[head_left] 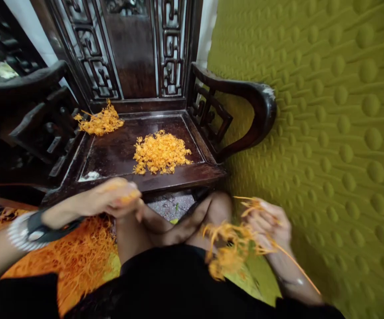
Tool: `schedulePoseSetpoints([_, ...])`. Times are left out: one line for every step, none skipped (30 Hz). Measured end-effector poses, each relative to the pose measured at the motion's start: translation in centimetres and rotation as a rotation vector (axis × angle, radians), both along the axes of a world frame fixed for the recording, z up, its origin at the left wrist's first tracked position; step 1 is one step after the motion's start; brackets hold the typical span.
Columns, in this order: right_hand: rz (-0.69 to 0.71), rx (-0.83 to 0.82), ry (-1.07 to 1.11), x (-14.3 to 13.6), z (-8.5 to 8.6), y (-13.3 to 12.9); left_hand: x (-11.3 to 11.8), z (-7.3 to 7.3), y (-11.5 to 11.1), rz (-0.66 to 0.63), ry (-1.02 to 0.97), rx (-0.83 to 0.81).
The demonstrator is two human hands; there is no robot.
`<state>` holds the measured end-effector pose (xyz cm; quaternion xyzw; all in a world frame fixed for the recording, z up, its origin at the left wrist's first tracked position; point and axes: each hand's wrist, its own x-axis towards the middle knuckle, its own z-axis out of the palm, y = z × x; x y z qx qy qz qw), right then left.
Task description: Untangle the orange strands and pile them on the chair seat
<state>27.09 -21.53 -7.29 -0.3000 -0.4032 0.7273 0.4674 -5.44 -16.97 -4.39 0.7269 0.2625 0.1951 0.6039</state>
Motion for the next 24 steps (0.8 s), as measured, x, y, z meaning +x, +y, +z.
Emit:
schedulePoseSetpoints([-0.111,0.04,0.005,0.8,0.4,0.2,-1.0,0.0,0.6,0.155,-0.024,0.011])
schedulePoseSetpoints([-0.125,0.076,-0.047,1.3,0.7,0.5,-1.7,0.1,1.4,0.281,0.016,0.088])
schedulePoseSetpoints([-0.138,0.142,-0.112,1.3,0.7,0.7,-2.1,0.3,2.3,0.368,0.091,0.204])
schedulePoseSetpoints([-0.134,0.202,-0.2,1.0,0.5,0.9,-2.0,0.4,3.4,0.415,0.203,0.332])
schedulePoseSetpoints([-0.125,0.264,-0.28,0.4,0.2,1.2,-1.6,0.4,4.7,0.43,0.31,0.46])
schedulePoseSetpoints([-0.127,0.318,-0.336,-0.3,-0.2,1.4,-1.0,0.4,6.0,0.439,0.391,0.58])
schedulePoseSetpoints([-0.131,0.354,-0.372,-1.1,-0.5,1.7,-0.1,0.2,7.5,0.446,0.448,0.685])
schedulePoseSetpoints([-0.143,0.373,-0.386,-1.8,-0.9,1.9,0.8,-0.2,8.9,0.446,0.488,0.773])
schedulePoseSetpoints([-0.157,0.377,-0.39,-2.4,-1.1,2.0,1.6,-0.6,10.4,0.444,0.526,0.842])
schedulePoseSetpoints([-0.176,0.372,-0.395,-2.9,-1.2,2.1,2.4,-1.1,11.8,0.44,0.562,0.885])
schedulePoseSetpoints([-0.201,0.366,-0.402,-3.2,-1.2,2.2,3.0,-1.6,13.2,0.442,0.587,0.904])
schedulePoseSetpoints([-0.226,0.36,-0.411,-3.4,-1.1,2.3,3.5,-2.1,14.5,0.453,0.6,0.905])
schedulePoseSetpoints([-0.247,0.357,-0.416,-3.5,-1.1,2.3,3.8,-2.7,15.6,0.468,0.602,0.893])
schedulePoseSetpoints([-0.26,0.359,-0.418,-3.6,-1.0,2.4,4.1,-3.2,16.5,0.486,0.597,0.879])
schedulePoseSetpoints([-0.264,0.358,-0.418,-3.6,-1.0,2.5,4.2,-3.8,17.2,0.506,0.592,0.868])
schedulePoseSetpoints([-0.267,0.355,-0.42,-3.5,-1.1,2.5,4.3,-4.4,17.8,0.519,0.59,0.86])
schedulePoseSetpoints([-0.273,0.348,-0.424,-3.4,-1.2,2.6,4.3,-4.9,18.3,0.526,0.589,0.85])
schedulePoseSetpoints([-0.28,0.337,-0.431,-3.3,-1.4,2.7,4.4,-5.4,18.6,0.527,0.587,0.838])
schedulePoseSetpoints([-0.292,0.325,-0.437,-3.2,-1.5,2.7,4.4,-5.7,18.7,0.526,0.58,0.828])
schedulePoseSetpoints([-0.303,0.313,-0.438,-3.2,-1.7,2.8,4.4,-6.0,18.7,0.527,0.565,0.825])
schedulePoseSetpoints([-0.315,0.304,-0.43,-3.2,-1.8,2.9,4.5,-6.1,18.5,0.537,0.538,0.832])
schedulePoseSetpoints([-0.326,0.298,-0.415,-3.2,-1.9,2.9,4.7,-5.9,18.1,0.56,0.492,0.853])
schedulePoseSetpoints([-0.332,0.293,-0.397,-3.4,-1.9,3.0,4.9,-5.5,17.4,0.586,0.425,0.881])
schedulePoseSetpoints([-0.338,0.291,-0.382,-3.6,-1.8,3.1,5.2,-4.9,16.4,0.597,0.336,0.899])
